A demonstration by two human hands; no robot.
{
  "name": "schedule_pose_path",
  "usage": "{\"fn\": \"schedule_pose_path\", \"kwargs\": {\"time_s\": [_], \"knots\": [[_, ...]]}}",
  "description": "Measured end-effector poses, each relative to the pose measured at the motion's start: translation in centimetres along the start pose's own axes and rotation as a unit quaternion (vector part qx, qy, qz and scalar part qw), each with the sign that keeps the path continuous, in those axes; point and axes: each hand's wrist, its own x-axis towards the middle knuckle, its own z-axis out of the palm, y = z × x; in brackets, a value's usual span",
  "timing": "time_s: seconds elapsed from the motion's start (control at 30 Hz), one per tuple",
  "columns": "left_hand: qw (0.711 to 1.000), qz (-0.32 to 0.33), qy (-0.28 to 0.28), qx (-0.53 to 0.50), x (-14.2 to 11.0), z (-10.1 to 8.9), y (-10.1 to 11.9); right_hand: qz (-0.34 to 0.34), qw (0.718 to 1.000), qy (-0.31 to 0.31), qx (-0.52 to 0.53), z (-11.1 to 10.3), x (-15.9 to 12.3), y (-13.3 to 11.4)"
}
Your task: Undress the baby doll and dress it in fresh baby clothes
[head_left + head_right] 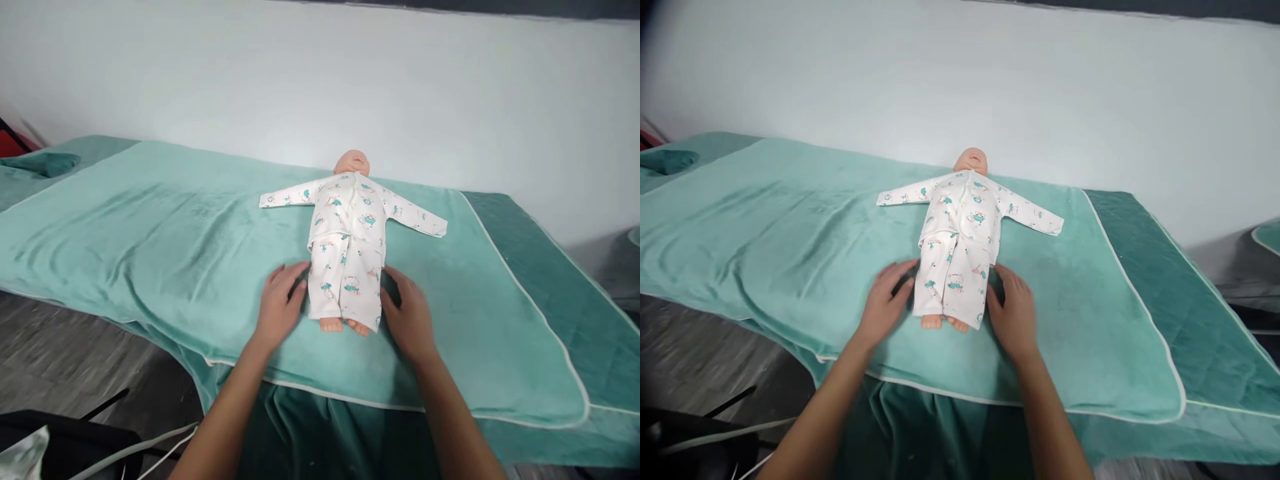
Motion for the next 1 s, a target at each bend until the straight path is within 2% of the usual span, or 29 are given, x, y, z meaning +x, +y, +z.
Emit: {"fn": "schedule_pose_path", "kwargs": {"time_s": [0.07,0.17,0.3,0.4,0.5,0.6,0.7,0.8,0.9,1.0], "knots": [[0.999,0.007,-0.021,-0.038,-2.8,0.0,1.2,-0.016,0.999,-0.007,0.03,-0.2,-2.8,-1.7],[0.997,0.007,-0.023,-0.074,-6.2,0.0,2.4,-0.016,0.997,-0.015,0.069,-0.4,-7.2,-3.9],[0.994,-0.004,-0.019,-0.109,-10.1,0.5,3.3,0.048,0.986,-0.034,0.153,-1.0,-12.4,-6.3],[0.992,-0.033,0.019,-0.121,-11.7,1.0,3.6,0.087,0.976,-0.026,0.2,-1.5,-14.4,-7.5],[0.99,-0.07,0.072,-0.099,-11.2,1.3,3.9,0.062,0.983,0.028,0.17,-1.7,-13.8,-8.5],[0.994,-0.056,0.079,-0.056,-9.3,1.4,4.0,0.0,0.995,0.059,0.081,-1.2,-11.1,-9.4],[0.998,-0.012,0.052,-0.029,-7.3,1.5,4.1,-0.051,0.998,0.045,0.006,-0.2,-7.8,-10.0],[0.998,0.042,0.041,-0.036,-6.2,1.5,4.2,-0.069,0.996,0.036,-0.033,0.9,-5.2,-10.2],[0.993,0.074,0.051,-0.07,-5.8,1.4,4.2,-0.079,0.996,0.023,-0.043,1.3,-4.0,-10.0],[0.99,0.077,0.062,-0.101,-5.9,0.9,4.0,-0.09,0.995,0.036,0.001,0.9,-4.1,-10.0]]}}
